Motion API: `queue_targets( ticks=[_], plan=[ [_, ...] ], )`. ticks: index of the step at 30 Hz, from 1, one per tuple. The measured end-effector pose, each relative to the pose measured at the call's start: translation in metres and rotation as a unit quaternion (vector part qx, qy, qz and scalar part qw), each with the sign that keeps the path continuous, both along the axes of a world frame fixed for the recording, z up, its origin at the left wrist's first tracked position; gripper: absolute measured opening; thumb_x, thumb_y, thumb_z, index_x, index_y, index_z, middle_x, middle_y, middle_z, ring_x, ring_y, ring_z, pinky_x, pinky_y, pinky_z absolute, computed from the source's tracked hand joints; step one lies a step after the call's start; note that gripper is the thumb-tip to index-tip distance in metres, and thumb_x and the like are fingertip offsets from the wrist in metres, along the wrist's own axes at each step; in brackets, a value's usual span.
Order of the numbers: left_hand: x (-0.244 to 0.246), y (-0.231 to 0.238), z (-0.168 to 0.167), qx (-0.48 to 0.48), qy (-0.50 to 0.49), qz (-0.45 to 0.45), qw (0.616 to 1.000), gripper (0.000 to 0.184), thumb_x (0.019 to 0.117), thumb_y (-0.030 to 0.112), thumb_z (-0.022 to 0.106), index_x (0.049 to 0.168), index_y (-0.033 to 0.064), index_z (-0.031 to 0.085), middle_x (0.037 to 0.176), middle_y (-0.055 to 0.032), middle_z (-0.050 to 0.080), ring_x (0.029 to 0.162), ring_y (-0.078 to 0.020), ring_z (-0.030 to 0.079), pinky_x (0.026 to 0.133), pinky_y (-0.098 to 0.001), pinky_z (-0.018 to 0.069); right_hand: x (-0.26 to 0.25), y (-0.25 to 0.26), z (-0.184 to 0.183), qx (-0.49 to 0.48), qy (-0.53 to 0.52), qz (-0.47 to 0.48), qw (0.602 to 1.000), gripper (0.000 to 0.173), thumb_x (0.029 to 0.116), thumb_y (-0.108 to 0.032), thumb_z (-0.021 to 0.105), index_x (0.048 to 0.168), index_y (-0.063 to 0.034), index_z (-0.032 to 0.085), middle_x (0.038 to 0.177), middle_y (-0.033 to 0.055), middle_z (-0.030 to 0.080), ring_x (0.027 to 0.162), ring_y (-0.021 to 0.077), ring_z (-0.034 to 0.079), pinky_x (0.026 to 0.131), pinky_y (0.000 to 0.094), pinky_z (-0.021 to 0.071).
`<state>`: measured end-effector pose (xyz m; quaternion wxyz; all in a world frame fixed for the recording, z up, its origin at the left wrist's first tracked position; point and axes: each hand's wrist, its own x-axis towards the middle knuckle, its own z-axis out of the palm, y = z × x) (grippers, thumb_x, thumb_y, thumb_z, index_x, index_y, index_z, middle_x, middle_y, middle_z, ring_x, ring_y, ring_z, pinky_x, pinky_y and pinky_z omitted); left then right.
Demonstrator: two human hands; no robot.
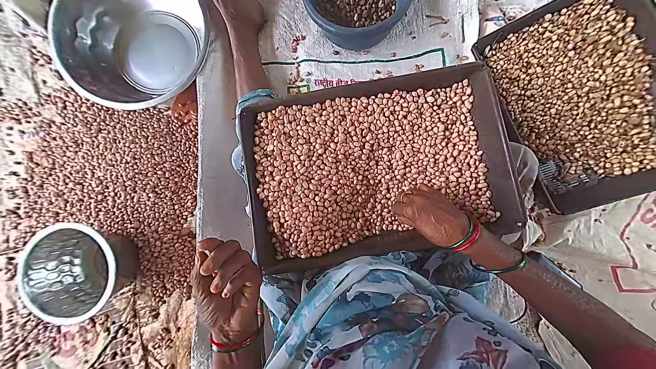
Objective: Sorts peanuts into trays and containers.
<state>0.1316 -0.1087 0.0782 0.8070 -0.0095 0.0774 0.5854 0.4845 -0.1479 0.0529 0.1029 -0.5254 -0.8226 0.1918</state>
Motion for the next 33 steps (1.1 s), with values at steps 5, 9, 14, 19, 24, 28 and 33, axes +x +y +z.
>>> queue_targets(
  ticks=[5,9,14,19,24,28,33],
  plan=[
    [0.000,0.000,-0.001,0.009,0.012,-0.022,1.000,0.015,0.1011,0.009,0.053,0.098,0.0011,0.066,0.078,-0.0010,0.067,0.061,-0.0047,0.065,0.056,-0.0138,0.0523,0.062,0.001,0.053,-0.007,-0.052,-0.226,0.973,0.009,0.0871,0.000,0.075,0.095,0.0051,0.074,0.097,0.0308,0.070,0.092,0.0525,0.067,0.079,0.0683,0.0486],
    [-0.009,0.003,-0.005,0.013,0.016,-0.026,0.999,0.015,0.1011,0.008,0.053,0.100,0.0006,0.066,0.079,-0.0016,0.067,0.062,-0.0051,0.064,0.056,-0.0141,0.0525,0.108,-0.015,0.085,0.045,-0.093,-0.382,0.918,0.028,0.0972,-0.005,0.066,0.124,0.0014,0.067,0.129,0.0354,0.058,0.118,0.0608,0.053,0.094,0.0768,0.0381],
    [0.011,0.019,0.000,0.008,0.020,-0.022,1.000,0.017,0.1014,0.006,0.051,0.095,0.0000,0.066,0.075,-0.0015,0.068,0.058,-0.0046,0.064,0.055,-0.0136,0.0525,0.018,0.001,0.024,0.021,0.117,-0.009,0.993,0.030,0.0893,0.005,0.062,0.109,-0.0107,0.079,0.114,0.0129,0.073,0.105,0.0327,0.071,0.085,0.0490,0.0577],
    [0.024,0.015,0.009,0.034,0.022,-0.038,0.998,0.015,0.1010,0.007,0.052,0.094,0.0014,0.065,0.077,-0.0026,0.068,0.061,-0.0062,0.065,0.056,-0.0152,0.0529,-0.035,0.025,-0.002,-0.089,0.134,0.136,0.978,0.032,0.0984,0.002,0.053,0.106,-0.0144,0.079,0.127,0.0085,0.071,0.138,0.0370,0.049,0.103,0.0650,0.0347],
    [-0.001,0.006,0.006,0.028,0.027,-0.005,0.999,0.014,0.1001,0.006,0.053,0.099,0.0006,0.065,0.078,-0.0015,0.067,0.060,-0.0043,0.064,0.055,-0.0137,0.0523,0.059,0.026,0.040,0.019,-0.045,-0.057,0.997,0.029,0.0828,0.019,0.057,0.082,-0.0031,0.076,0.116,0.0176,0.072,0.134,0.0513,0.047,0.098,0.0749,0.0305],
    [-0.020,0.002,-0.009,0.007,0.014,0.033,0.999,0.017,0.1020,0.008,0.050,0.098,0.0012,0.065,0.077,0.0004,0.067,0.058,-0.0021,0.062,0.054,-0.0119,0.0510,0.073,0.013,0.052,0.015,-0.019,-0.085,0.996,0.023,0.0887,0.010,0.065,0.098,-0.0053,0.079,0.112,0.0194,0.071,0.106,0.0458,0.064,0.086,0.0659,0.0444],
    [-0.011,0.005,-0.005,0.013,0.046,0.042,0.998,0.020,0.1038,0.009,0.047,0.096,0.0021,0.064,0.075,0.0004,0.066,0.056,-0.0024,0.062,0.053,-0.0123,0.0510,0.020,0.012,0.006,-0.002,0.059,0.000,0.998,0.009,0.0873,-0.004,0.074,0.094,-0.0061,0.079,0.091,0.0142,0.074,0.084,0.0331,0.072,0.075,0.0527,0.0542]
  ],
)
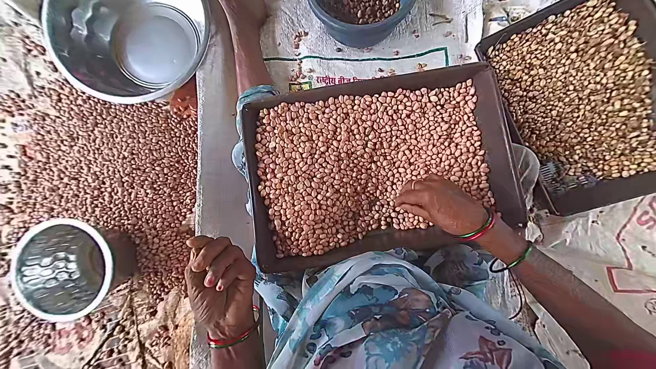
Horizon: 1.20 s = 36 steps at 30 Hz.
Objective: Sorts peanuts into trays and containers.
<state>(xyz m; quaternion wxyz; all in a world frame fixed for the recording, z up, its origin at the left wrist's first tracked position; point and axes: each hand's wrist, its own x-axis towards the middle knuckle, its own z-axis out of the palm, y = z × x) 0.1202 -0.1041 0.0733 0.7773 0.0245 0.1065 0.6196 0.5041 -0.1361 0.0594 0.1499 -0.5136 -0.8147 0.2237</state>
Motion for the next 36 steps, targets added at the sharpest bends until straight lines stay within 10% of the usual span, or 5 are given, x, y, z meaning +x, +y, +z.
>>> queue_targets(
  ticks=[8,15,25,32,36],
  plan=[
    [0.010,0.004,0.006,0.019,-0.010,-0.031,0.999,0.014,0.1011,0.008,0.052,0.099,0.0022,0.065,0.078,-0.0007,0.067,0.060,-0.0031,0.063,0.055,-0.0125,0.0515,-0.043,0.001,-0.004,-0.026,-0.071,-0.027,0.997,0.004,0.0849,0.002,0.072,0.081,0.0013,0.072,0.073,0.0177,0.066,0.072,0.0358,0.068,0.068,0.0498,0.0514],
    [0.006,0.006,-0.002,0.001,-0.025,-0.035,0.999,0.015,0.1012,0.007,0.052,0.098,0.0010,0.065,0.077,-0.0018,0.066,0.059,-0.0045,0.063,0.055,-0.0133,0.0522,0.065,-0.025,0.074,0.019,-0.135,-0.412,0.901,0.033,0.1005,-0.009,0.061,0.132,0.0026,0.061,0.131,0.0370,0.055,0.110,0.0604,0.057,0.088,0.0753,0.0414],
    [0.022,0.008,0.010,0.017,-0.020,-0.025,0.999,0.015,0.0997,0.003,0.052,0.092,0.0012,0.064,0.075,-0.0017,0.067,0.058,-0.0046,0.063,0.055,-0.0136,0.0517,-0.080,0.011,0.004,-0.009,0.002,-0.024,1.000,0.009,0.0906,0.000,0.069,0.092,-0.0012,0.078,0.082,0.0175,0.071,0.081,0.0354,0.071,0.074,0.0489,0.0553],
    [0.017,0.005,0.006,0.018,-0.041,-0.029,0.999,0.012,0.0990,0.003,0.053,0.096,0.0000,0.064,0.077,-0.0018,0.067,0.059,-0.0045,0.063,0.056,-0.0136,0.0521,-0.066,0.017,0.015,-0.117,-0.026,-0.056,0.991,0.008,0.0903,0.000,0.070,0.096,0.0008,0.076,0.082,0.0190,0.070,0.079,0.0363,0.070,0.072,0.0512,0.0544],
    [0.027,0.006,0.010,-0.012,0.021,-0.029,0.999,0.018,0.1016,0.006,0.050,0.093,0.0011,0.065,0.076,-0.0021,0.068,0.060,-0.0045,0.065,0.057,-0.0132,0.0531,-0.009,0.010,0.030,-0.145,0.109,-0.171,0.968,0.011,0.0864,-0.003,0.076,0.096,-0.0054,0.073,0.082,0.0070,0.068,0.062,0.0159,0.058,0.059,0.0339,0.0470]
  ],
)
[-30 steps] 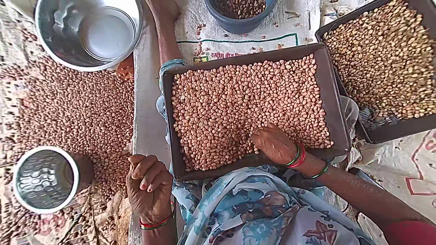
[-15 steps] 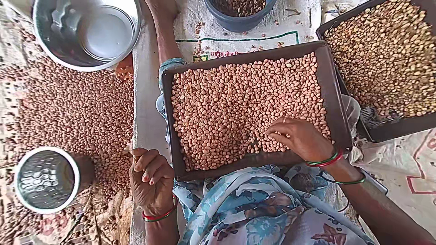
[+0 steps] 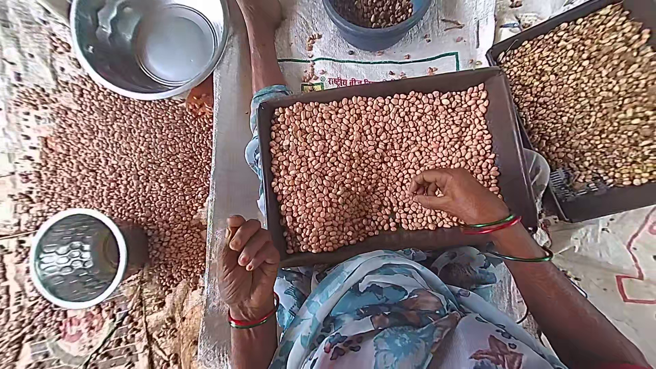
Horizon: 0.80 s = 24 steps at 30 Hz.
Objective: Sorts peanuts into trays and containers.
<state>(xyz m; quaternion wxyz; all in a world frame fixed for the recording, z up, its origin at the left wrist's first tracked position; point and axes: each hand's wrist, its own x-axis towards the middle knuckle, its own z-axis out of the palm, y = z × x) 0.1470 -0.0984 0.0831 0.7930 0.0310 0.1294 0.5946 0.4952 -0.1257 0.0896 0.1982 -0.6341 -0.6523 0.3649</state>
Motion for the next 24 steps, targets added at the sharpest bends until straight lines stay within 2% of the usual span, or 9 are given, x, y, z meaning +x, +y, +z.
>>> queue_targets(
  ticks=[3,6,8,10,12,15,18,21,24],
  plan=[
    [0.029,0.002,0.007,-0.041,0.251,-0.065,0.965,0.041,0.1111,0.016,0.029,0.111,0.0034,0.068,0.090,-0.0035,0.074,0.074,-0.0064,0.071,0.069,-0.0159,0.0598,-0.003,-0.004,0.015,0.016,0.173,-0.015,0.985,0.013,0.0873,-0.007,0.072,0.100,-0.0083,0.070,0.082,-0.0019,0.067,0.060,0.0025,0.055,0.053,0.0171,0.0445],
    [0.068,-0.001,0.009,-0.104,0.271,-0.184,0.939,0.051,0.1129,0.020,0.018,0.122,-0.0010,0.064,0.101,-0.0133,0.076,0.085,-0.0156,0.076,0.074,-0.0235,0.0628,-0.023,0.003,0.021,-0.008,0.353,0.042,0.935,0.021,0.0904,-0.014,0.071,0.110,-0.0075,0.067,0.087,-0.0040,0.066,0.055,-0.0035,0.053,0.047,0.0101,0.0454],
    [0.086,-0.007,0.011,-0.132,0.222,-0.231,0.938,0.048,0.1130,0.020,0.022,0.112,-0.0014,0.066,0.093,-0.0129,0.074,0.076,-0.0135,0.074,0.067,-0.0208,0.0612,-0.028,0.010,0.014,0.016,0.235,0.037,0.971,0.008,0.0912,-0.009,0.071,0.098,-0.0060,0.073,0.085,0.0000,0.065,0.058,0.0018,0.052,0.050,0.0148,0.0433],
    [0.092,-0.012,0.012,-0.148,0.167,-0.240,0.945,0.049,0.1126,0.020,0.023,0.101,-0.0015,0.066,0.086,-0.0117,0.072,0.070,-0.0111,0.071,0.063,-0.0180,0.0593,-0.032,0.017,-0.002,0.032,0.033,0.065,0.997,0.005,0.0916,-0.008,0.074,0.094,-0.0061,0.077,0.086,0.0090,0.067,0.070,0.0181,0.060,0.063,0.0336,0.0490],
    [0.091,-0.012,0.011,-0.158,0.137,-0.227,0.951,0.050,0.1124,0.020,0.024,0.096,-0.0009,0.066,0.082,-0.0107,0.071,0.067,-0.0101,0.070,0.062,-0.0166,0.0586,-0.042,0.017,-0.024,0.043,-0.106,0.106,0.988,0.006,0.0914,-0.005,0.073,0.094,-0.0025,0.078,0.087,0.0182,0.070,0.082,0.0348,0.069,0.072,0.0511,0.0537],
    [0.084,-0.010,0.006,-0.158,0.118,-0.197,0.960,0.049,0.1119,0.020,0.023,0.095,0.0007,0.065,0.082,-0.0094,0.070,0.067,-0.0098,0.070,0.063,-0.0169,0.0591,-0.057,0.007,-0.039,0.140,-0.208,0.144,0.957,0.005,0.0860,0.006,0.069,0.082,0.0052,0.072,0.075,0.0214,0.066,0.072,0.0388,0.069,0.066,0.0501,0.0518],
    [0.079,-0.007,0.006,-0.161,0.118,-0.176,0.964,0.047,0.1120,0.020,0.024,0.094,0.0024,0.063,0.080,-0.0071,0.069,0.066,-0.0091,0.070,0.062,-0.0170,0.0593,-0.062,0.006,-0.036,0.113,-0.244,0.169,0.948,0.008,0.0885,0.008,0.063,0.084,0.0076,0.070,0.077,0.0230,0.067,0.073,0.0399,0.069,0.068,0.0493,0.0527],
    [0.078,-0.006,0.008,-0.152,0.114,-0.165,0.968,0.048,0.1119,0.020,0.024,0.092,0.0014,0.064,0.080,-0.0081,0.069,0.066,-0.0103,0.070,0.063,-0.0181,0.0598,-0.050,0.015,-0.025,-0.045,-0.205,0.144,0.967,0.015,0.0973,-0.007,0.063,0.092,0.0061,0.070,0.089,0.0235,0.067,0.087,0.0401,0.068,0.076,0.0525,0.0506],
    [0.080,-0.006,0.011,-0.155,0.138,-0.156,0.966,0.049,0.1119,0.019,0.022,0.091,0.0019,0.064,0.079,-0.0068,0.069,0.065,-0.0090,0.069,0.062,-0.0176,0.0597,-0.024,0.016,-0.031,-0.005,-0.127,0.082,0.988,0.009,0.0887,-0.008,0.077,0.087,0.0005,0.073,0.083,0.0191,0.067,0.078,0.0369,0.067,0.067,0.0531,0.0519]
  ],
)
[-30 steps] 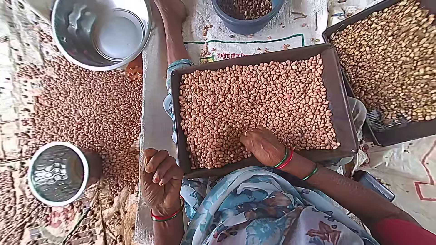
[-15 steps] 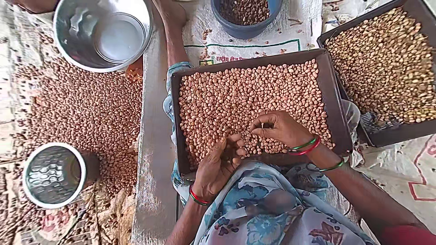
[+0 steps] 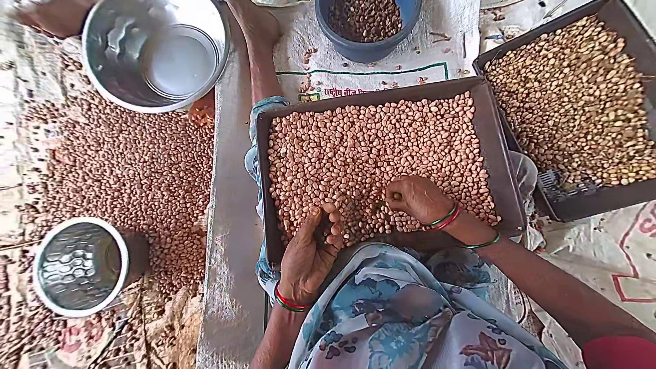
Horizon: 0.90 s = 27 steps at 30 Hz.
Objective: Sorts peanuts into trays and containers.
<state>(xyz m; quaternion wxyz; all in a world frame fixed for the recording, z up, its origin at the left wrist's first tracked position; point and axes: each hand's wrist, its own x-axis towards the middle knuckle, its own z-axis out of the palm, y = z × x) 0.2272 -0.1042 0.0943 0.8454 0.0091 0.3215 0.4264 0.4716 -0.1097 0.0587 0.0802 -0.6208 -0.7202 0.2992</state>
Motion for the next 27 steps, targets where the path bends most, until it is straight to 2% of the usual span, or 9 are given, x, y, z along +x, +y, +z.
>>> queue_targets(
  ticks=[6,9,11,12,14,16,20,23,27],
  plan=[
    [0.015,0.001,0.000,0.006,0.134,-0.049,0.990,0.042,0.1121,0.014,0.027,0.115,-0.0033,0.065,0.095,-0.0119,0.075,0.081,-0.0151,0.075,0.073,-0.0249,0.0623,0.006,-0.007,0.031,0.028,0.267,-0.003,0.963,0.004,0.0875,-0.005,0.071,0.083,-0.0043,0.070,0.073,0.0019,0.061,0.063,0.0049,0.055,0.056,0.0190,0.0442],
    [0.026,-0.002,0.000,-0.001,0.122,-0.094,0.988,0.043,0.1121,0.015,0.026,0.114,-0.0035,0.066,0.095,-0.0126,0.074,0.083,-0.0164,0.075,0.077,-0.0252,0.0618,0.018,-0.008,0.051,0.057,0.333,0.000,0.941,0.011,0.0893,-0.014,0.065,0.082,-0.0070,0.069,0.077,-0.0043,0.060,0.067,-0.0040,0.054,0.058,0.0099,0.0438],
    [0.028,-0.003,0.000,-0.003,0.093,-0.108,0.990,0.044,0.1122,0.016,0.027,0.110,-0.0034,0.066,0.091,-0.0131,0.074,0.080,-0.0166,0.074,0.076,-0.0254,0.0620,0.052,-0.020,0.070,0.172,0.153,-0.037,0.972,0.013,0.0907,-0.013,0.061,0.083,-0.0066,0.069,0.080,0.0013,0.061,0.070,0.0053,0.055,0.063,0.0198,0.0464],
    [0.028,-0.003,-0.001,0.004,0.083,-0.114,0.990,0.044,0.1123,0.016,0.026,0.108,-0.0036,0.065,0.089,-0.0130,0.073,0.078,-0.0161,0.073,0.075,-0.0252,0.0620,0.073,-0.032,0.080,0.210,0.039,-0.092,0.973,0.012,0.0928,-0.008,0.062,0.086,-0.0011,0.068,0.080,0.0111,0.061,0.068,0.0193,0.057,0.062,0.0351,0.0468],
    [0.025,-0.004,-0.004,0.032,0.092,-0.118,0.988,0.047,0.1122,0.015,0.024,0.102,-0.0042,0.066,0.084,-0.0118,0.071,0.072,-0.0135,0.071,0.070,-0.0237,0.0612,0.116,-0.058,0.087,0.204,-0.137,-0.259,0.934,0.024,0.1007,-0.020,0.064,0.104,0.0033,0.066,0.091,0.0271,0.063,0.075,0.0443,0.062,0.066,0.0617,0.0475],
    [0.025,-0.004,-0.008,0.097,0.130,-0.131,0.978,0.049,0.1111,0.012,0.022,0.099,-0.0023,0.068,0.081,-0.0073,0.070,0.067,-0.0081,0.067,0.065,-0.0192,0.0577,0.143,-0.073,0.085,0.152,-0.180,-0.346,0.908,0.042,0.0993,-0.034,0.068,0.124,-0.0005,0.061,0.110,0.0324,0.063,0.091,0.0547,0.062,0.078,0.0736,0.0444],
    [0.038,-0.002,-0.009,0.247,0.216,-0.239,0.914,0.044,0.1067,0.005,0.029,0.089,0.0083,0.069,0.070,0.0076,0.064,0.056,0.0043,0.055,0.053,-0.0105,0.0459,0.102,-0.077,0.057,0.158,-0.015,-0.112,0.981,0.007,0.0893,0.001,0.071,0.095,0.0028,0.075,0.090,0.0205,0.071,0.080,0.0373,0.070,0.074,0.0555,0.0551],
    [0.052,0.001,-0.008,0.292,0.210,-0.355,0.863,0.037,0.1067,0.007,0.035,0.088,0.0093,0.067,0.065,0.0123,0.058,0.053,0.0070,0.049,0.050,-0.0091,0.0408,0.061,-0.067,0.016,0.123,0.007,0.028,0.992,0.005,0.0860,-0.004,0.076,0.090,-0.0029,0.078,0.085,0.0149,0.073,0.081,0.0330,0.073,0.071,0.0490,0.0579],
    [0.060,0.002,-0.016,0.281,0.229,-0.422,0.831,0.031,0.1077,0.006,0.039,0.090,0.0057,0.065,0.063,0.0117,0.054,0.052,0.0061,0.047,0.050,-0.0096,0.0400,0.042,-0.060,0.013,0.039,-0.085,0.020,0.995,0.006,0.0908,-0.001,0.071,0.087,0.0014,0.074,0.079,0.0199,0.069,0.080,0.0393,0.070,0.072,0.0522,0.0536]
  ],
)
